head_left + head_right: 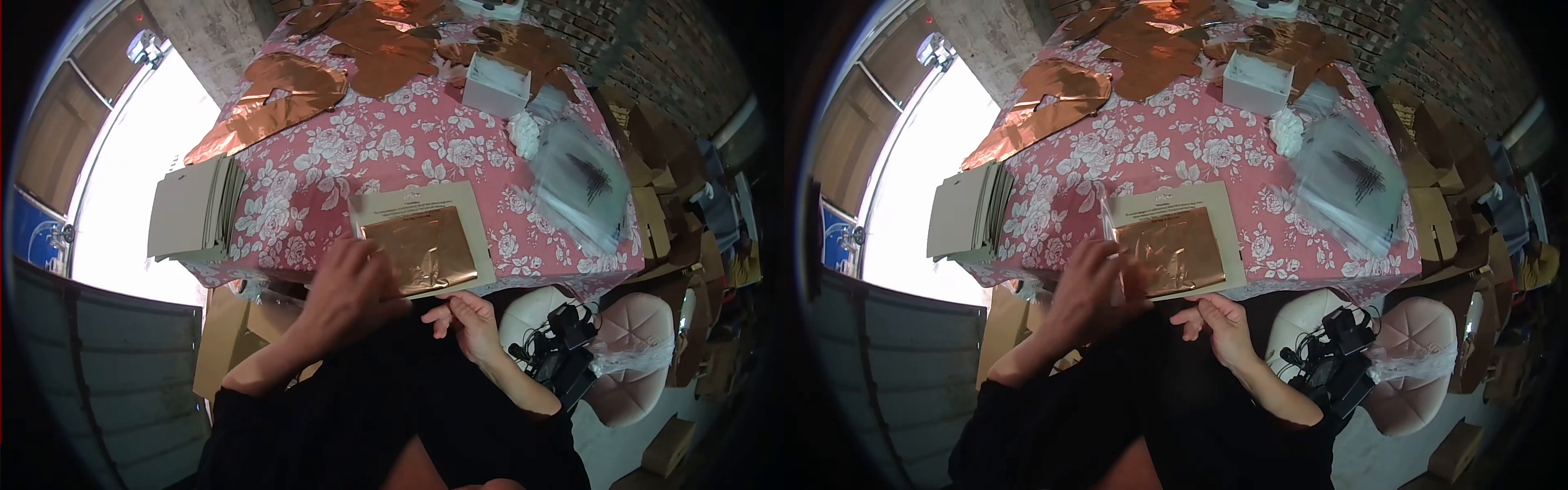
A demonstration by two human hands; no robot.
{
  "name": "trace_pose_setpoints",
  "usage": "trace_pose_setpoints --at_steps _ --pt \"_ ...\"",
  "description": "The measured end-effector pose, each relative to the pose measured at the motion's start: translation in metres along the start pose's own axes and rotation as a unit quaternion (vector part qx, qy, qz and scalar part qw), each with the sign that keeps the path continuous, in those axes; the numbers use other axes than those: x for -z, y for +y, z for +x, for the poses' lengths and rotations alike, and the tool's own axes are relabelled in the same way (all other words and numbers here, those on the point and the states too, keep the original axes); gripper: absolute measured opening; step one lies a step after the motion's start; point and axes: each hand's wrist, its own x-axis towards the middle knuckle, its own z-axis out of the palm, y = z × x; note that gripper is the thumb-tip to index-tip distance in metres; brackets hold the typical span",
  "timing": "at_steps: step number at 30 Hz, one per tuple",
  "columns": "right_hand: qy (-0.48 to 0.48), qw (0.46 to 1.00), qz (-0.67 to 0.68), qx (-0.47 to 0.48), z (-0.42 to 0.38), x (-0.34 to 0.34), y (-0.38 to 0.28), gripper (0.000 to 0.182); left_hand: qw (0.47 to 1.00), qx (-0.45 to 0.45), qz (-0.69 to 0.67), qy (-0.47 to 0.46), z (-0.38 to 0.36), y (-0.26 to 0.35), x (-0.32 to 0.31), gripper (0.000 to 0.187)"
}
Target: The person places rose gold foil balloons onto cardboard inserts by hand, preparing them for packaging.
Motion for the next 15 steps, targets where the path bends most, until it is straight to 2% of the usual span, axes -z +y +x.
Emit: trace_pose_setpoints --at_steps 2,3,5,9,15 --pt "0.013 1.000 0.008 0.003 0.002 -0.001 0.003 0.031 0.989 -0.135 -0.021 -0.050 0.014 0.006 -0.012 0.062" --pt "0.014 1.000 0.008 0.007 0.004 0.001 0.004 0.031 0.989 -0.139 -0.021 -0.050 0.019 0.007 -0.018 0.062" --pt "0.010 1.000 -0.003 0.021 0.004 0.003 0.007 0.032 0.985 -0.153 -0.033 -0.072 0.024 0.008 -0.030 0.074" --pt "0.008 0.999 0.010 0.037 0.004 0.005 0.007 0.033 0.981 -0.160 -0.035 -0.104 0.028 -0.002 -0.036 0.074" --pt "-0.008 0.997 -0.022 0.070 0.008 0.008 0.014 0.040 0.981 -0.166 -0.047 -0.087 0.029 -0.008 -0.040 0.074"
